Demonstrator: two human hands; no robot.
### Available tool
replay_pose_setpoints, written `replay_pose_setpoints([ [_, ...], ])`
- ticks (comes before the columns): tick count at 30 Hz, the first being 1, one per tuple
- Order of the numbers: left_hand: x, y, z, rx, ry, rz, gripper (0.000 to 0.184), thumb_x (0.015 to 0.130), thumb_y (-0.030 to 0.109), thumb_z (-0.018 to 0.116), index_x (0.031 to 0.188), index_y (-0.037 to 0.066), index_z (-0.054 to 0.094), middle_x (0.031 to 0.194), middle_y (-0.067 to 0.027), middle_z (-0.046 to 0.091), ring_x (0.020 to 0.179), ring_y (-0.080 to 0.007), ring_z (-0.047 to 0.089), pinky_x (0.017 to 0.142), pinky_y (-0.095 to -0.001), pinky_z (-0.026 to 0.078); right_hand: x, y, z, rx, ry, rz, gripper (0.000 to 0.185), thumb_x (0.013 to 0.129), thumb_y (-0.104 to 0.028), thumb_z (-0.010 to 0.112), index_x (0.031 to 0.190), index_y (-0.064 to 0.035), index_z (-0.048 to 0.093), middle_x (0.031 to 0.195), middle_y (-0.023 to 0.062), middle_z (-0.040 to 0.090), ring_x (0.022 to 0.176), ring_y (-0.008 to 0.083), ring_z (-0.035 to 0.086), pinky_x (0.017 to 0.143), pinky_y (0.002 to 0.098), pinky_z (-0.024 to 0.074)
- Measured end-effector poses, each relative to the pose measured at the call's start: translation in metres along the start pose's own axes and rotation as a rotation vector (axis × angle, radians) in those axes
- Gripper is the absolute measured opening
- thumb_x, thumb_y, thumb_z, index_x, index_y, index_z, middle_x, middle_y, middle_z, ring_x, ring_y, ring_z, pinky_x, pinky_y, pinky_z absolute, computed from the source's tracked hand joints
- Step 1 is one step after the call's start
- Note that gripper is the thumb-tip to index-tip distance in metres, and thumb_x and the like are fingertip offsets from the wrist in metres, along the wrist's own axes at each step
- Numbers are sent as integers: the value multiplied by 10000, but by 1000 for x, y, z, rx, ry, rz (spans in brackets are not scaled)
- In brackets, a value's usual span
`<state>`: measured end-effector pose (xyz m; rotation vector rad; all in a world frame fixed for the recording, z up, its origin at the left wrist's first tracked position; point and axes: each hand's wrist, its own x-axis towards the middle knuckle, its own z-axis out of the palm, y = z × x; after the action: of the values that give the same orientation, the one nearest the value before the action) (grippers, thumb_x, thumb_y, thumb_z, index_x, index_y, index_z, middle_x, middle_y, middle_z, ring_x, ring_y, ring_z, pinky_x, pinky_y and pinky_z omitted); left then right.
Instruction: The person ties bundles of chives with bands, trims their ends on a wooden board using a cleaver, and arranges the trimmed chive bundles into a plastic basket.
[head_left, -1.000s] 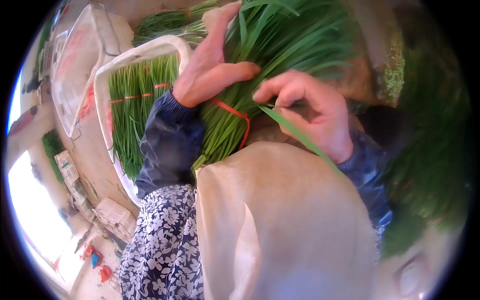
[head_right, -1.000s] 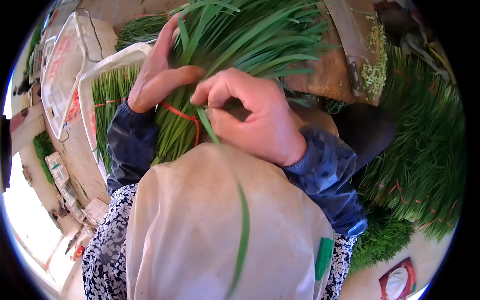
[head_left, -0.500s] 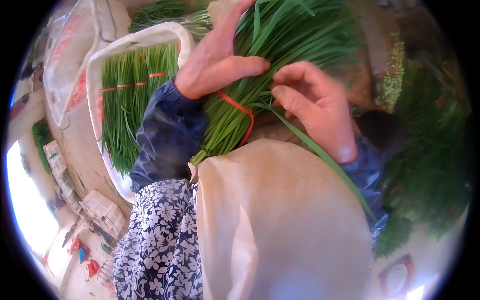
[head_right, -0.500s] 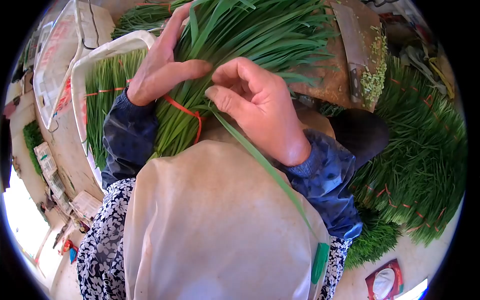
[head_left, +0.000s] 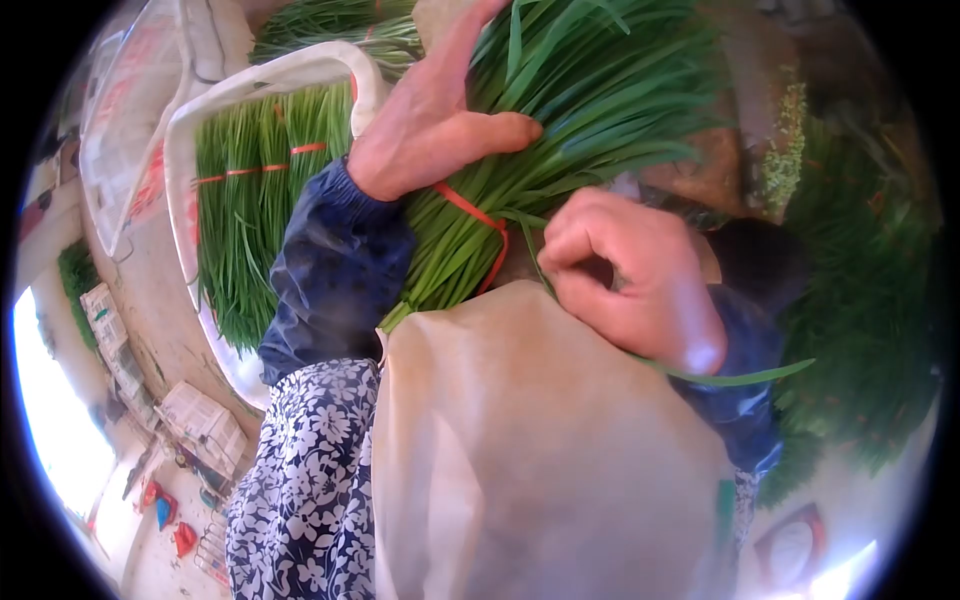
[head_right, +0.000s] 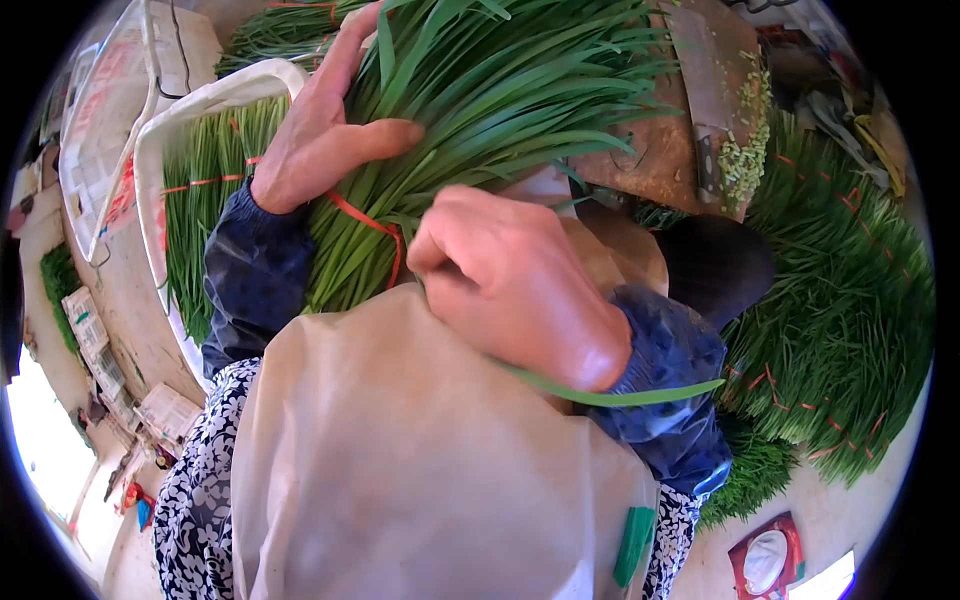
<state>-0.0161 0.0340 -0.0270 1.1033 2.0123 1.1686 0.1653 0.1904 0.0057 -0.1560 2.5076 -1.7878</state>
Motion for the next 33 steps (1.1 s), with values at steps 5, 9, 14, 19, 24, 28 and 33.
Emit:
replay_pose_setpoints([
  [5, -1, 4, -2, 40, 10, 35, 986, 731, 151, 749, 1504, -19, 162, 1496, -224, 310, 1430, -308, 259, 1155, -361, 212, 1, 11, -11, -198, 276, 160, 239, 745, 37, 623, 976, -26, 619, 746, 126, 596, 653, 298, 592, 604, 360, 473],
  [9, 2, 3, 15, -256, 87, -53, 893, 678, 37, 696, 1476, 82, 298, 1340, -119, 495, 1245, -199, 458, 1068, -323, 347, 21, 17, -9, -42, 179, 129, 351, 779, 72, 635, 1121, -6, 619, 805, 60, 585, 708, 123, 550, 635, 264, 457],
  [14, 0, 7, 11, -161, 107, -45, 887, 674, 53, 697, 1470, 85, 308, 1348, -111, 481, 1254, -202, 446, 1070, -327, 341, 32, 22, -6, -136, 96, 24, 181, 788, 47, 679, 948, -6, 614, 864, 67, 586, 751, 129, 551, 647, 259, 445],
  [19, 8, 3, 7, -78, 67, -27, 930, 686, 94, 717, 1480, -4, 244, 1356, -215, 496, 1260, -293, 490, 1082, -355, 351, 32, 11, 3, 174, -10, 60, 124, 820, 28, 652, 921, -10, 591, 923, 42, 593, 786, 107, 549, 677, 241, 449],
  [24, 0, -4, 7, -289, 45, -20, 960, 697, 87, 718, 1497, -26, 201, 1417, -227, 447, 1352, -276, 400, 1133, -340, 270, 27, 9, 21, -35, 91, -122, 133, 800, 0, 638, 901, -34, 559, 899, 118, 595, 745, 256, 602, 661, 333, 492],
  [28, 0, 6, 14, -183, 63, -6, 959, 732, 97, 728, 1501, -48, 172, 1391, -223, 482, 1317, -279, 435, 1126, -354, 282, 18, -1, 21, -156, 88, -168, 138, 804, -61, 658, 850, -52, 529, 797, 120, 579, 706, 322, 601, 610, 389, 483],
  [33, -1, 9, 18, -265, 68, -81, 903, 780, 150, 716, 1499, -30, 200, 1388, -217, 491, 1294, -272, 456, 1115, -362, 299, -8, -7, 18, 226, 107, -113, 107, 825, -23, 656, 879, -55, 570, 778, 105, 605, 678, 252, 627, 575, 354, 474],
])
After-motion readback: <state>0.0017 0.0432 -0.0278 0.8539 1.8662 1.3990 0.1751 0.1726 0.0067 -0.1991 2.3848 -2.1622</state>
